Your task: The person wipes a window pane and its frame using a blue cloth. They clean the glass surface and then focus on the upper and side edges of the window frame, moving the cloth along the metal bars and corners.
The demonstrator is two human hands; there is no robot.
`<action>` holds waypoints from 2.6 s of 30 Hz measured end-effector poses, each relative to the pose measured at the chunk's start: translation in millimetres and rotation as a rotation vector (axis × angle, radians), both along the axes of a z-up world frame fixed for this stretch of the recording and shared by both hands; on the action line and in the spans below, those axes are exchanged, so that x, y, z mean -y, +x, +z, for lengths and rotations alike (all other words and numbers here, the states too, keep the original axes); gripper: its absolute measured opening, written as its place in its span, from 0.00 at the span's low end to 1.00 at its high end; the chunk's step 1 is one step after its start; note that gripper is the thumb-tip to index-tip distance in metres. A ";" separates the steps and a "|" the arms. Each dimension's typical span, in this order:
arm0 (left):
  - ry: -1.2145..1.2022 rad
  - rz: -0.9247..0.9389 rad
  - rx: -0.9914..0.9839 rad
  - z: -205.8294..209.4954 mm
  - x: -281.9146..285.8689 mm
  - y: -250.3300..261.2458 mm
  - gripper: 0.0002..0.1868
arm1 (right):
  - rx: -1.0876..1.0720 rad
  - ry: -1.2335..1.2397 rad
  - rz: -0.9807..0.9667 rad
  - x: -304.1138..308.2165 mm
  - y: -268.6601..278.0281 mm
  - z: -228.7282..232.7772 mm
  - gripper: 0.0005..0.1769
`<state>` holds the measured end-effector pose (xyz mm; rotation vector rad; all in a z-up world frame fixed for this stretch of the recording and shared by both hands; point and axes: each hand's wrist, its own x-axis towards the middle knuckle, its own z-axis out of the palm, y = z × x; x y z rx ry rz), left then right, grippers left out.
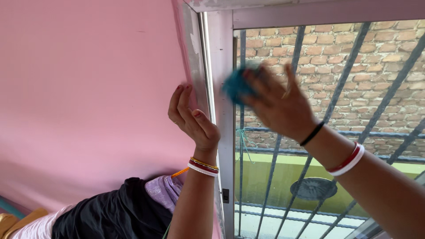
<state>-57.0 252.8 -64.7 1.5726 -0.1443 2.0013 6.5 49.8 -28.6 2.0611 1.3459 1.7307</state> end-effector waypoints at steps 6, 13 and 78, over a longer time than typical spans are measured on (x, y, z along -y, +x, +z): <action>0.027 0.080 -0.004 0.4 -0.2 2.5 0.29 | -0.114 0.249 0.108 -43.3 -5.9 2.0 0.33; 0.111 0.289 -0.111 -0.8 0.0 -1.9 0.26 | -0.007 -0.088 0.094 -12.4 -2.1 -58.9 0.12; 0.927 0.233 -0.116 89.4 354.9 89.6 0.24 | 0.423 0.154 -0.521 470.5 44.2 61.2 0.18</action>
